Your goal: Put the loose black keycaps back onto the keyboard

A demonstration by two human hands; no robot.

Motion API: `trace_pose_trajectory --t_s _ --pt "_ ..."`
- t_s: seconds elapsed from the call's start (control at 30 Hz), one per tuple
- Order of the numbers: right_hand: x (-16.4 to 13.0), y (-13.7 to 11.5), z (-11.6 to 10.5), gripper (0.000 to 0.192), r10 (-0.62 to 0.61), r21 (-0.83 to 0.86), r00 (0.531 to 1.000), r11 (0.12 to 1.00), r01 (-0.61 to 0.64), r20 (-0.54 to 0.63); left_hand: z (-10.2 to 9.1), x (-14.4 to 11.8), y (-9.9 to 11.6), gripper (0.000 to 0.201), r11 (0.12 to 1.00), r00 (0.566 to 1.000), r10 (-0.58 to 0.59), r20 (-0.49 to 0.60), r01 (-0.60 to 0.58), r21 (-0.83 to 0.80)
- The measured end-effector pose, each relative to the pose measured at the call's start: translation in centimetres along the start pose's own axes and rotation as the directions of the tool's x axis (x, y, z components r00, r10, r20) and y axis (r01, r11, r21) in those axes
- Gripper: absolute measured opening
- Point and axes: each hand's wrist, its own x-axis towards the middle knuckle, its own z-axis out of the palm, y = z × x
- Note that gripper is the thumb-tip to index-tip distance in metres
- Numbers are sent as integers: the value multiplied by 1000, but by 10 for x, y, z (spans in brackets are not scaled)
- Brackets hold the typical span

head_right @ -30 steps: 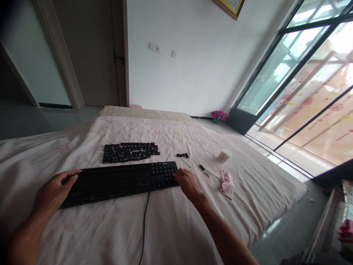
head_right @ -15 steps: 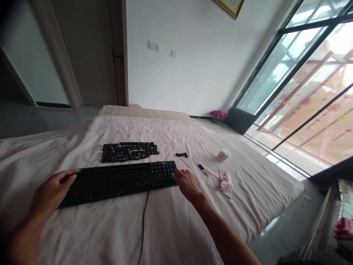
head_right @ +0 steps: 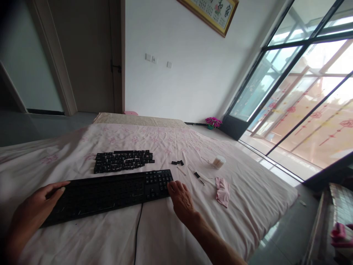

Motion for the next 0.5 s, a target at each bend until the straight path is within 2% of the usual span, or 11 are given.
trace_pose_trajectory --t_s 0.17,0.3,0.4,0.5 --pt "1 2 -6 67 15 97 1000 995 -14 -10 -1 0 1 43 1000 1000 -19 16 19 -3" --pt "4 7 -8 61 64 235 996 971 -46 -69 0 0 2 44 999 1000 -16 19 17 -27" --pt "10 21 -3 55 134 313 983 945 -89 -124 1 1 1 41 999 1000 -5 -1 5 -41" --pt "23 43 5 45 262 305 955 929 -210 -140 1 3 1 41 999 1000 -11 -9 10 -38"
